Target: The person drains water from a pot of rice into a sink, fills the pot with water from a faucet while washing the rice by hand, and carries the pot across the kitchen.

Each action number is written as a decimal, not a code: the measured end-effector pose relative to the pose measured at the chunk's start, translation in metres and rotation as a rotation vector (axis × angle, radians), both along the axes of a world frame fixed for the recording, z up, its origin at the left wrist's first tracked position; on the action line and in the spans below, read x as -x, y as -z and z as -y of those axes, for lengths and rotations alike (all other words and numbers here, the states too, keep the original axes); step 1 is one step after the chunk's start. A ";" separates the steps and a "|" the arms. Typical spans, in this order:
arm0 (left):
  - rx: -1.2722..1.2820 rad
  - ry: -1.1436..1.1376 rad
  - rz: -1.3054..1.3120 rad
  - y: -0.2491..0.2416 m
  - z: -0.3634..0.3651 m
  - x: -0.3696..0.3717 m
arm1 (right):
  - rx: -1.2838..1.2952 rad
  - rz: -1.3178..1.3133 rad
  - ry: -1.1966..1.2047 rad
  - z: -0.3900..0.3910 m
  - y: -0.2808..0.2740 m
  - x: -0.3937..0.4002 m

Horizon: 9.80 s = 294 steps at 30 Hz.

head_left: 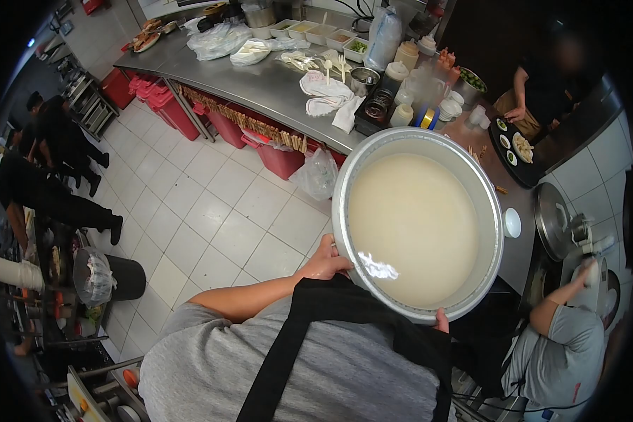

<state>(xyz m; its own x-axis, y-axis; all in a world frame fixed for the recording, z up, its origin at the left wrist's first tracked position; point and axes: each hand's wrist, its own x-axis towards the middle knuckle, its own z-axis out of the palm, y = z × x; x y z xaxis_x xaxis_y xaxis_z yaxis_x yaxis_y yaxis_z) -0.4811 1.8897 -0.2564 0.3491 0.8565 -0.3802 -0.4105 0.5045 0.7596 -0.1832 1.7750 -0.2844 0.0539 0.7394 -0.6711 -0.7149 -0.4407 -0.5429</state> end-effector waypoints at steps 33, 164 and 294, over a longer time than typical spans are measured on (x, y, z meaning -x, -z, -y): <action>0.010 0.011 0.007 0.003 -0.001 0.000 | -0.031 0.010 -0.041 0.001 0.000 -0.003; -0.039 0.056 -0.054 0.018 -0.003 0.001 | -0.020 0.002 -0.077 0.002 0.024 -0.021; -0.151 0.172 0.077 0.016 -0.001 0.007 | -0.041 0.156 0.132 -0.004 -0.023 0.029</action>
<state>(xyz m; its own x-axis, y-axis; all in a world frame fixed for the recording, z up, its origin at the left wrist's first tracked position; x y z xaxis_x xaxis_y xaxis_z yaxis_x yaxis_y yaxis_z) -0.4879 1.8910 -0.2726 0.5177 0.8270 -0.2191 -0.3877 0.4550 0.8016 -0.2119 1.7790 -0.2611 0.2531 0.7456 -0.6164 -0.6710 -0.3237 -0.6671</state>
